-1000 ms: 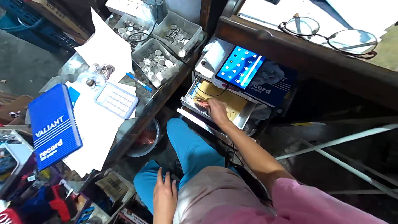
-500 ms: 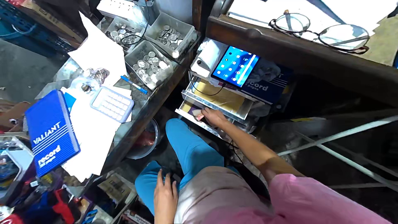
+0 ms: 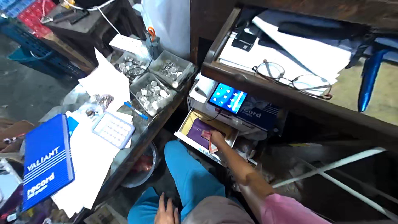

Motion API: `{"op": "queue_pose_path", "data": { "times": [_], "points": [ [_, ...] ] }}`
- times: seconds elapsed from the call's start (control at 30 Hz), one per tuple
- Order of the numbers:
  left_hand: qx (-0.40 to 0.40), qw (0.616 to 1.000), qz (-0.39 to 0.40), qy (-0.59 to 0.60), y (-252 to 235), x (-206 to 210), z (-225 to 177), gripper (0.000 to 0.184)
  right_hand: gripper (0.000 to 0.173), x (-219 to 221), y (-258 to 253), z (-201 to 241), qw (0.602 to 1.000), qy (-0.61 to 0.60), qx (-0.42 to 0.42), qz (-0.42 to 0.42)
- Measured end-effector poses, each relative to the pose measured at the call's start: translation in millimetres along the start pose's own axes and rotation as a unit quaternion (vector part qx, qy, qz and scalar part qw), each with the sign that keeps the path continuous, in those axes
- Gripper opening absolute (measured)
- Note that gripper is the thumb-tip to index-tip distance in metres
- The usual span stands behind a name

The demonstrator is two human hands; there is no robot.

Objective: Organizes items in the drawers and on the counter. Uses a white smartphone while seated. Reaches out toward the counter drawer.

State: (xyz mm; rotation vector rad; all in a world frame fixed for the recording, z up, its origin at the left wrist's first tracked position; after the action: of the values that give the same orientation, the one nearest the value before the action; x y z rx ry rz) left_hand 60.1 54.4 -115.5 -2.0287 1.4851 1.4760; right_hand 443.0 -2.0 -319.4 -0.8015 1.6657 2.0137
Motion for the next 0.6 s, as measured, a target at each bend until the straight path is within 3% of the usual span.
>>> {"op": "queue_pose_path", "data": {
  "times": [0.13,0.4,0.6],
  "points": [
    [0.008,1.000,-0.021,-0.007,-10.3,-10.7,-1.1,0.038,0.039,9.9,9.1,2.8,0.999,0.021,0.015,0.024],
    [0.022,0.997,-0.056,-0.046,-11.7,-9.6,-2.2,0.033,0.045,-6.9,-7.8,-21.3,0.997,-0.015,0.068,-0.015],
    [0.023,0.997,-0.055,-0.047,-17.3,-4.4,-2.7,0.033,0.039,-4.3,-14.4,-14.0,0.999,0.036,0.003,-0.033]
  ]
}}
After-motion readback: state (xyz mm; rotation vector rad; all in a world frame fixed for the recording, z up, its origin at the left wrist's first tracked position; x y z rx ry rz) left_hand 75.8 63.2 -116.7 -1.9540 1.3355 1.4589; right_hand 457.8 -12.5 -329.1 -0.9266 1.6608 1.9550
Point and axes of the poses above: each hand's wrist, its own y-axis away from the middle knuckle, its own x-axis out of the palm, z = x × y, the point moved 5 cm from there along -y, towards the middle knuckle, and after that the axes turned 14 degrees about x, right-handed, at the moved point
